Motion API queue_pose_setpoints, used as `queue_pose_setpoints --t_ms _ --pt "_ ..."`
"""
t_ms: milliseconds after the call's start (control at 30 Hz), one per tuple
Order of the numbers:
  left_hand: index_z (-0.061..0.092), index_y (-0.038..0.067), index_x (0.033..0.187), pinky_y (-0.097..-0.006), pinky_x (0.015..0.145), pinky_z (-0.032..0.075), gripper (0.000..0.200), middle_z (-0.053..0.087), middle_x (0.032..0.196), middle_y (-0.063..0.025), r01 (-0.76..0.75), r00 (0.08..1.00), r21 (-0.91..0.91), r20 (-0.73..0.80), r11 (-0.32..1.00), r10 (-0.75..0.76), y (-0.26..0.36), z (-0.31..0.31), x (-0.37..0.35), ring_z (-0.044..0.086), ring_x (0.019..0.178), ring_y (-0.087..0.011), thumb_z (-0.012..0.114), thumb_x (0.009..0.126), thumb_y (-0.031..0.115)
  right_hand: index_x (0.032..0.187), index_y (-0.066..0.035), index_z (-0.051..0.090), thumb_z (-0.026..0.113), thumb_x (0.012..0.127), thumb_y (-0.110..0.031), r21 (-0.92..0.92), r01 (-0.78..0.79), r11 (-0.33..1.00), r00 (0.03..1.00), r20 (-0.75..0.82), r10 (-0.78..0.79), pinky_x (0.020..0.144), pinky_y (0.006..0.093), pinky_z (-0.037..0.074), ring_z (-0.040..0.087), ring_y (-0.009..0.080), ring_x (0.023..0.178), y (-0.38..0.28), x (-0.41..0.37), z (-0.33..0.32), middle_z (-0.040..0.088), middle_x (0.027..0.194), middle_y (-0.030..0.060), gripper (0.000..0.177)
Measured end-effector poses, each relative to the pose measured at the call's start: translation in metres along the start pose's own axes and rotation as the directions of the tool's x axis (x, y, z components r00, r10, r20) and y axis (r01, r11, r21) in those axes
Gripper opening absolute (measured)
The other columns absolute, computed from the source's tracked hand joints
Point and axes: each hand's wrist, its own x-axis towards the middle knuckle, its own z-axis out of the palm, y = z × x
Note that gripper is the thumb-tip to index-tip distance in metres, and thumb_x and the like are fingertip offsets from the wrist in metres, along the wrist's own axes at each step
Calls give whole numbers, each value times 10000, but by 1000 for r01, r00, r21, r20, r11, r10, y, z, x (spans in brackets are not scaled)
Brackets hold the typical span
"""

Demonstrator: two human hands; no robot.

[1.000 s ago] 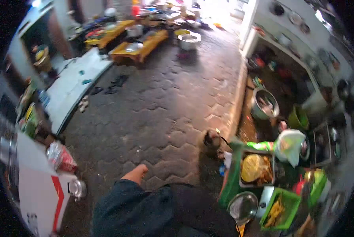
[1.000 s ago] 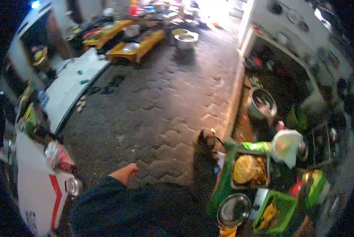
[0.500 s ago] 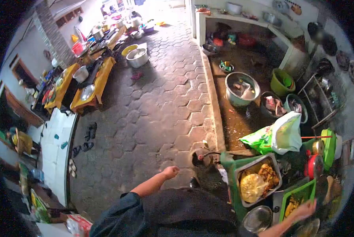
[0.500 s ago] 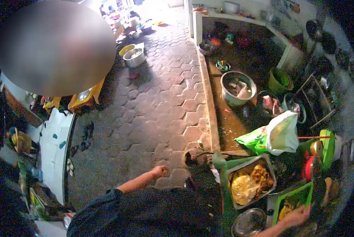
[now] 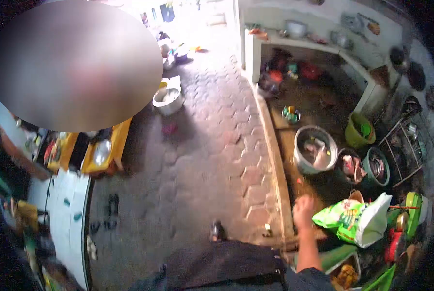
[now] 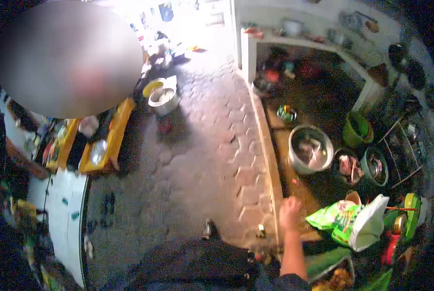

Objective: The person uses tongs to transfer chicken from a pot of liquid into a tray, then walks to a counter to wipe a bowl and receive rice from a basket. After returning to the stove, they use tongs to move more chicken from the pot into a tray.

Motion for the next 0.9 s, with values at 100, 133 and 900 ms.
queue_pose_setpoints --t_ms 100,133,900 --pt "634 110 996 -409 680 493 351 646 909 -141 -81 997 79 1 994 81 22 -33 90 627 767 -296 517 825 394 785 -34 646 566 702 -192 -98 -352 931 894 260 365 816 485 427 550 394 876 0 -20 147 605 853 204 196" --pt "636 117 1007 -406 693 495 363 648 929 -142 -94 996 102 10 990 93 29 -35 113 630 788 -297 523 823 409 792 -36 662 597 710 -250 -151 49 987 880 474 29 773 471 458 586 381 868 -19 -24 135 623 887 199 238" --pt "665 121 1040 -295 641 496 263 664 859 -67 68 989 -191 145 979 -40 477 -230 657 619 724 -147 613 806 231 868 -80 677 641 710 -201 -201 -602 773 560 584 587 710 379 510 640 272 828 108 493 411 660 914 141 202"
